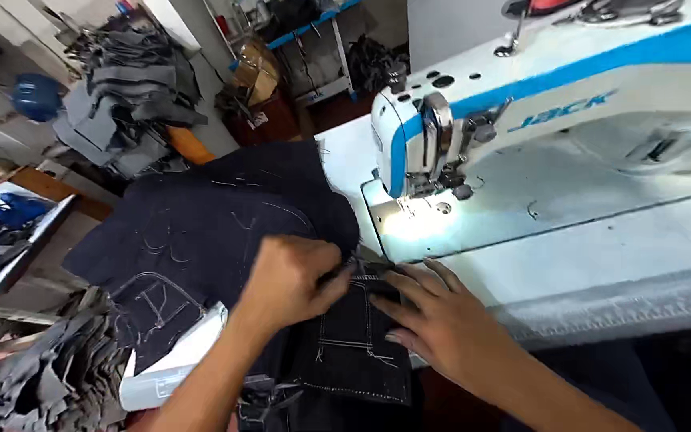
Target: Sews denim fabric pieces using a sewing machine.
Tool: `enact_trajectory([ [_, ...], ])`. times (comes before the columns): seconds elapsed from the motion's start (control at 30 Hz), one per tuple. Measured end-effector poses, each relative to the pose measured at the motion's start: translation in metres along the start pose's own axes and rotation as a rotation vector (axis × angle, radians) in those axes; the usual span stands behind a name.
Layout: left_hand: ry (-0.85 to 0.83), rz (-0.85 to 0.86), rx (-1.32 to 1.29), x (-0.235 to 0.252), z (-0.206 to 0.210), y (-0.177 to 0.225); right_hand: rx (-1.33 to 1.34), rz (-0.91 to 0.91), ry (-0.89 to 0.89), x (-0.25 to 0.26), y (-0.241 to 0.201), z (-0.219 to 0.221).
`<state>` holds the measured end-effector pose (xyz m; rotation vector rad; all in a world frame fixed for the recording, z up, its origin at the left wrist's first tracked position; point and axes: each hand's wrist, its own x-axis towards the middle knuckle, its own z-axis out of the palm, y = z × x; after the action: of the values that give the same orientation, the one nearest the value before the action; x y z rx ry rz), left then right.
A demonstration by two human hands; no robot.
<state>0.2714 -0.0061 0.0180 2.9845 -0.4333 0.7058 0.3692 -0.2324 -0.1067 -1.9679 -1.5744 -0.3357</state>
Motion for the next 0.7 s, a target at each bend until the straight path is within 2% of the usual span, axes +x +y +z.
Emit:
enact_trajectory([
  [0.1,-0.145,0.144,-0.103,-0.019,0.059,0.023,-0.024,0.065,-0.081,-0.015,0.008,-0.009],
  [0.17,-0.068,0.139,-0.1,-0.021,0.053,0.026,0.035,0.049,-0.201,-0.015,0.01,-0.019],
  [0.23,0.058,-0.013,-0.082,-0.019,0.042,0.023,0.089,0.035,-0.271,-0.011,0.013,-0.024],
  [0.27,0.03,-0.089,-0.087,-0.021,0.044,0.025,0.094,0.037,-0.212,-0.011,0.013,-0.023],
  [0.33,-0.167,-0.134,-0.144,-0.032,0.066,0.032,0.05,0.08,0.046,-0.017,0.013,-0.017],
  [0.4,-0.188,-0.124,-0.259,-0.044,0.082,0.031,0.008,0.082,0.228,-0.032,0.015,-0.013],
  [0.5,-0.062,-0.118,-0.418,-0.05,0.08,0.023,-0.011,0.033,0.23,-0.053,0.014,-0.005],
  [0.63,0.226,-0.107,-0.288,-0.039,0.065,0.028,-0.008,0.012,0.206,-0.05,0.016,-0.006],
  [0.7,0.069,-0.106,-0.251,-0.046,0.071,0.034,0.002,0.016,0.201,-0.05,0.017,-0.008],
])
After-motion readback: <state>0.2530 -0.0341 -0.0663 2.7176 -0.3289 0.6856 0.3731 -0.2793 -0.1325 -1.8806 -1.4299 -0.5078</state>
